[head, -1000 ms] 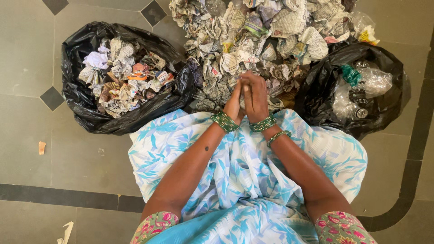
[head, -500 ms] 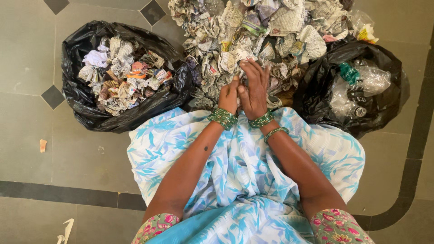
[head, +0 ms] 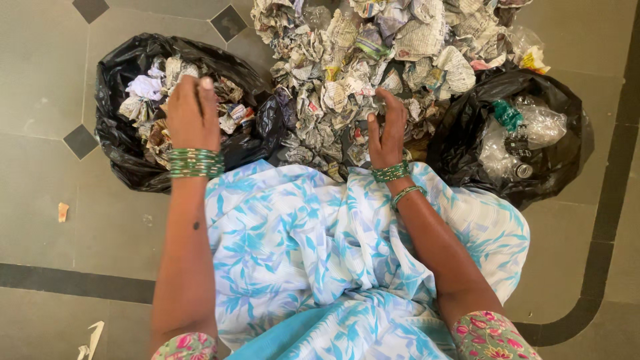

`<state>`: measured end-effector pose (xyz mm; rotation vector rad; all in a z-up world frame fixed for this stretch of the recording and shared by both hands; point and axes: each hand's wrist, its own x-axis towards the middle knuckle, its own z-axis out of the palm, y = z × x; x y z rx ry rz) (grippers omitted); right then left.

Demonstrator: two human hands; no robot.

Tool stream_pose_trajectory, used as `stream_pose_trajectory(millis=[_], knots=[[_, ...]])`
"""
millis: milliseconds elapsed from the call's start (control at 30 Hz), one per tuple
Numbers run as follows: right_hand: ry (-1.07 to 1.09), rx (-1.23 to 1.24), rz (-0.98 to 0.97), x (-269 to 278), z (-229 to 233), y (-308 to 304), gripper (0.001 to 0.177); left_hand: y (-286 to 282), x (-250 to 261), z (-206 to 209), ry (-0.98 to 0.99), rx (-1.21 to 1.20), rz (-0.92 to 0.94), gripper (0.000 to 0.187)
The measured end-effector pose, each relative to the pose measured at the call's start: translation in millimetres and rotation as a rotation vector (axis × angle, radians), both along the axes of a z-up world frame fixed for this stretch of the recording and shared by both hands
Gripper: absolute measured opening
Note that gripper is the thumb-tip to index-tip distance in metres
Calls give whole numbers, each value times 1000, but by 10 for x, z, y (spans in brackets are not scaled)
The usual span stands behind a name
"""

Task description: The person sits on the floor and sorts through a pile of crumpled paper and plastic waste. They pick up individual items, unfold or inspect them, and place them into one of two black plastic bags on either side.

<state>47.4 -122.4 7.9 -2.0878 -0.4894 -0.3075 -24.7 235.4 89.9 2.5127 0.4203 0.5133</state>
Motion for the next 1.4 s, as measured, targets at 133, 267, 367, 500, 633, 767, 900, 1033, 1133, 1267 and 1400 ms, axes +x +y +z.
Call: stream_pose_trajectory(millis=[133, 267, 367, 500, 633, 767, 900, 1033, 1133, 1267, 1400], knots=[[-34, -26, -6, 5, -25, -7, 45, 390, -279, -102, 237, 209, 139, 42], [-32, -52, -7, 16, -28, 9, 47, 468, -358, -345, 361, 189, 93, 59], [-4, -55, 2, 30, -11, 24, 47, 397, -277, -319, 439, 164, 97, 66], [23, -73, 0, 49, 15, 24, 53, 257, -185, 73, 238, 221, 174, 60], [9, -118, 9, 81, 68, 49, 55, -198, 76, 285, -20, 78, -4, 63], [39, -134, 31, 165, 114, 81, 54, -1106, 244, 24, -110, -329, -244, 55], [-26, -265, 97, 418, 145, 79, 54, -1715, 323, -397, 23, -662, -306, 44], [-35, -360, 117, 946, 128, 292, 40, -1825, 354, -716, -10, -458, -358, 42], [-182, -513, 128, 1505, 33, 636, 43, -1852, 437, -847, -16, -432, -373, 36], [-305, -789, 100, 2088, -212, 1014, 50, -1857, 439, -851, -2, -472, -378, 31], [-347, -951, 62, 2381, -528, 1059, 35, -1859, 448, -770, 14, -470, -366, 27]])
